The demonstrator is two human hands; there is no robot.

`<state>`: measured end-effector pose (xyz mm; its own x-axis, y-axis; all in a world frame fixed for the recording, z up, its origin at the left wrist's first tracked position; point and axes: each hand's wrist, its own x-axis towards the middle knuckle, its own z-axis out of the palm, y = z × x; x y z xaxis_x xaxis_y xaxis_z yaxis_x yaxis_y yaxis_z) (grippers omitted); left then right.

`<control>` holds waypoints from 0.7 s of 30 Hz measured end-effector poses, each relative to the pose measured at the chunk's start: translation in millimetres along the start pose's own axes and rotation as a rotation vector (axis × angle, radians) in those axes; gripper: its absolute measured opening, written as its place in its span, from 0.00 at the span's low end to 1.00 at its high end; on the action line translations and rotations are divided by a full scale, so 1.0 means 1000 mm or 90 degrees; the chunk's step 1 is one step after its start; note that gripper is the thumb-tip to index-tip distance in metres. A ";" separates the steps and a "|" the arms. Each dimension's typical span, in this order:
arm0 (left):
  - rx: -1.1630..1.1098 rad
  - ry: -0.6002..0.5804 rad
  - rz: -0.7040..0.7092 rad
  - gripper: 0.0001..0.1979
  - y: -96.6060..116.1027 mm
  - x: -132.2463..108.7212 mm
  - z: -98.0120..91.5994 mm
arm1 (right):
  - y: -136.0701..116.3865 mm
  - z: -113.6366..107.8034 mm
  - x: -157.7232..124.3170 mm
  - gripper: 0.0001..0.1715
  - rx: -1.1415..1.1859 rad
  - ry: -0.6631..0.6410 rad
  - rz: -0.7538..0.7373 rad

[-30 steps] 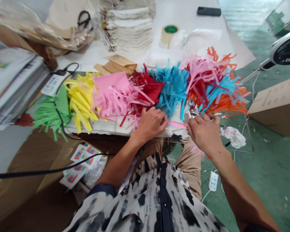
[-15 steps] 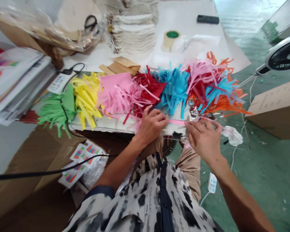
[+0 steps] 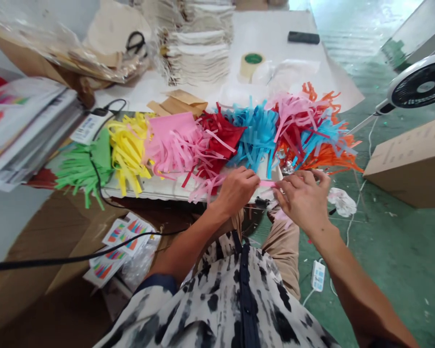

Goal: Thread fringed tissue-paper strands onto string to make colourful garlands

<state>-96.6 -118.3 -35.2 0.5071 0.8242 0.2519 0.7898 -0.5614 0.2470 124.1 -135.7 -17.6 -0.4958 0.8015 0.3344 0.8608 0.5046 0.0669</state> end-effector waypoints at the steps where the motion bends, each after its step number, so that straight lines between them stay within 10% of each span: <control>1: 0.006 -0.005 -0.007 0.10 -0.001 0.002 0.003 | -0.001 0.001 0.002 0.13 0.007 -0.002 -0.002; 21: 0.068 -0.049 -0.105 0.10 -0.017 -0.004 -0.003 | 0.015 0.027 0.017 0.14 0.199 -0.105 0.073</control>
<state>-113.2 -112.0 -37.2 0.3889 0.9101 0.1429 0.8946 -0.4101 0.1772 125.4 -106.4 -36.1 -0.4321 0.8866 0.1648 0.8477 0.4617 -0.2613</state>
